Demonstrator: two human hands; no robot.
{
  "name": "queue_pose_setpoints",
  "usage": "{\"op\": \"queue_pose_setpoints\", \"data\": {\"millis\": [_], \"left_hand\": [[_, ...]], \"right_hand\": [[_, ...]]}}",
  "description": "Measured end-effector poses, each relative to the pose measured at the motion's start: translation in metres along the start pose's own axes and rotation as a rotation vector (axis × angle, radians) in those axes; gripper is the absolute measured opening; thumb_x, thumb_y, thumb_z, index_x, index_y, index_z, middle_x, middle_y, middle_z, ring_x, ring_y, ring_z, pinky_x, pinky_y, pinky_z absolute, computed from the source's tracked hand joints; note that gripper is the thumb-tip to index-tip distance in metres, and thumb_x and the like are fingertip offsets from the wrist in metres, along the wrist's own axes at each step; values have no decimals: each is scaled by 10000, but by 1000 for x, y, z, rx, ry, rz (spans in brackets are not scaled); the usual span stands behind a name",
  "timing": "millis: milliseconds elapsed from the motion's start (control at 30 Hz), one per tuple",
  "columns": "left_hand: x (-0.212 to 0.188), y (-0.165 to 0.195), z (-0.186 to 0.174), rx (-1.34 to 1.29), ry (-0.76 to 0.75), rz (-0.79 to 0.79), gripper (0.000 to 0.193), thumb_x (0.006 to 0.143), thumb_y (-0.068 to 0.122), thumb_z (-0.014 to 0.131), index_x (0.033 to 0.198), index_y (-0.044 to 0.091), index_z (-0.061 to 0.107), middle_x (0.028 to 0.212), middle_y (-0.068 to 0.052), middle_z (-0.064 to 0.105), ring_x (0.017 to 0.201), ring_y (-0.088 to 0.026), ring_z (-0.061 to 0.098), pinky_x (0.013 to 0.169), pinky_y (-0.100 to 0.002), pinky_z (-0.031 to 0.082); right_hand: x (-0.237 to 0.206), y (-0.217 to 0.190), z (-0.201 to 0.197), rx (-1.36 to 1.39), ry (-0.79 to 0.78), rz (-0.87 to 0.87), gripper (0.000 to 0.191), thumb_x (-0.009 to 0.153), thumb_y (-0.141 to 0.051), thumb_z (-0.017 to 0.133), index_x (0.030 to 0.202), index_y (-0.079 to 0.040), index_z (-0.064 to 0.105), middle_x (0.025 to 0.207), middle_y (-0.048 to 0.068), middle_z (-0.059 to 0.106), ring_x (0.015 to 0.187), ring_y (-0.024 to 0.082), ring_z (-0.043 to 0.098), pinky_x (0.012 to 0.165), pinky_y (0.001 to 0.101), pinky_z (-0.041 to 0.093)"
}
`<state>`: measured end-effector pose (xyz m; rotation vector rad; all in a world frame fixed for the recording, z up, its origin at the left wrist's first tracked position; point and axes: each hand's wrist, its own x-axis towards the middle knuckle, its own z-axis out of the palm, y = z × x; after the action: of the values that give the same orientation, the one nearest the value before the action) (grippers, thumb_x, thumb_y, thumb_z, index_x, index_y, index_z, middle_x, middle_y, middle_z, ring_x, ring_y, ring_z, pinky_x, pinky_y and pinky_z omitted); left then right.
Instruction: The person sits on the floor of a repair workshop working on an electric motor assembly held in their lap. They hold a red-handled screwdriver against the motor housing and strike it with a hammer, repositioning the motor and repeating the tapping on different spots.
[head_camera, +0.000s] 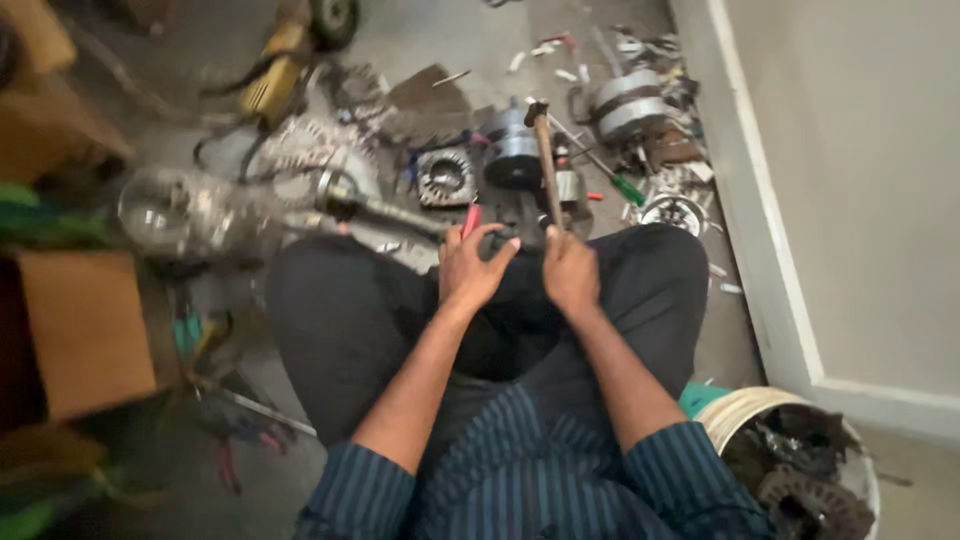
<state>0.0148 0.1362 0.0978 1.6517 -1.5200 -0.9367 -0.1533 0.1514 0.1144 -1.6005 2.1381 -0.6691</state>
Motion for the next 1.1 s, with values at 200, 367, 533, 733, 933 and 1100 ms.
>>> {"op": "queue_pose_setpoints", "data": {"millis": [200, 367, 533, 733, 933, 1100], "left_hand": [[55, 42, 58, -56, -241, -168, 613, 807, 707, 643, 964, 143, 822, 1009, -209, 725, 1044, -374, 681, 918, -447, 527], [69, 49, 95, -41, -257, -156, 595, 921, 639, 531, 1047, 124, 800, 947, -221, 756, 966, -432, 739, 847, -526, 562], [56, 33, 101, 64, -60, 43, 529, 882, 475, 644, 1173, 36, 698, 1052, -267, 693, 979, -478, 669, 810, -557, 528], [62, 28, 103, -46, -155, -68, 497, 903, 472, 681, 1230, 96, 680, 1117, -207, 710, 1059, -421, 681, 893, -522, 545], [60, 21, 110, -35, -101, -33, 617, 796, 418, 705, 1331, 118, 633, 1066, -251, 674, 959, -464, 659, 791, -559, 526], [70, 18, 111, 23, -205, -108, 573, 950, 557, 646, 1253, 72, 689, 1075, -262, 702, 1053, -446, 688, 870, -546, 545]], "right_hand": [[4, -3, -1, -23, -32, 117, 373, 1012, -304, 493, 1043, -16, 728, 977, 309, 686, 966, 509, 645, 840, 599, 490], [-5, 4, 2, 8, -43, 108, 288, 933, -215, 560, 1056, -5, 713, 994, 324, 687, 972, 506, 657, 846, 583, 512], [1, 12, 10, -16, -2, -37, 279, 1000, -233, 568, 1001, 24, 676, 983, 315, 688, 962, 517, 648, 832, 599, 509], [4, 19, 12, -51, -69, 69, 273, 941, -225, 559, 1026, -1, 692, 940, 316, 685, 946, 516, 654, 830, 607, 512], [-2, 12, 8, 49, 0, -32, 363, 1012, -326, 541, 1046, 11, 670, 991, 309, 682, 938, 541, 626, 820, 619, 493], [1, 7, 2, 123, -63, -53, 364, 972, -336, 565, 1070, 1, 663, 982, 308, 671, 946, 526, 622, 771, 593, 497]]}}
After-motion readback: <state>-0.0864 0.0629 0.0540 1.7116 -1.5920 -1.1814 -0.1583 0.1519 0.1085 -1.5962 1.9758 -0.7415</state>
